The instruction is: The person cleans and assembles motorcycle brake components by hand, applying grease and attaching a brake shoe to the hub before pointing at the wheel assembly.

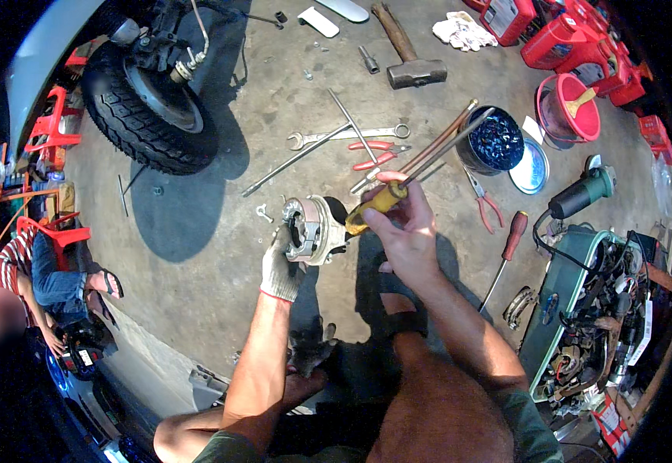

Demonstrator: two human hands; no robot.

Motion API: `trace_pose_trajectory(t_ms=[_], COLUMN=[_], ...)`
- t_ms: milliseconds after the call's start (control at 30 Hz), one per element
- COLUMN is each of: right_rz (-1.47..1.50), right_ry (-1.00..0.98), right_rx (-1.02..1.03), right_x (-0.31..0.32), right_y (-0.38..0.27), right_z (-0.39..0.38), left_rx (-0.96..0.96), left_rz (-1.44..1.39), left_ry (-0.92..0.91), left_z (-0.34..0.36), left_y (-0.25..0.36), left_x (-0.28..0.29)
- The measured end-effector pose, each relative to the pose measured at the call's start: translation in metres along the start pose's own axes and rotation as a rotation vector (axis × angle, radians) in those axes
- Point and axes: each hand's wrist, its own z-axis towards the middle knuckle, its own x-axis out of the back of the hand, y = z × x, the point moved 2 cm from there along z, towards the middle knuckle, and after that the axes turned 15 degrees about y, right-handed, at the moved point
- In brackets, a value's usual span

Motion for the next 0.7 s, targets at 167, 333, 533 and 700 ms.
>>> trace_pose_trajectory(t_ms=[167, 333, 533, 700], right_rz=[0.010, -0.050, -0.287, -0.353], right_ry=[0.023, 0.035, -0.014, -0.027], right_rx=[-0.001, -0.068, -0.062, -0.050], right_x=[0.003, 0.008, 0.014, 0.014], right_y=[-0.008, 0.005, 0.024, 0.030], right_z=[-0.001, 0.002, 0.005, 0.004], left_rx=[0.018, -0.036, 0.037, 0.051], left_rz=[-0.008, 0.027, 0.038, 0.050], left_ry=[-0.158, -0.346, -0.431, -0.488], left_z=[-0.011, -0.025, -0.035, -0.035], left_y=[0.007, 0.019, 0.029, 0.027], left_x=[0.002, 0.001, -0.001, 0.008])
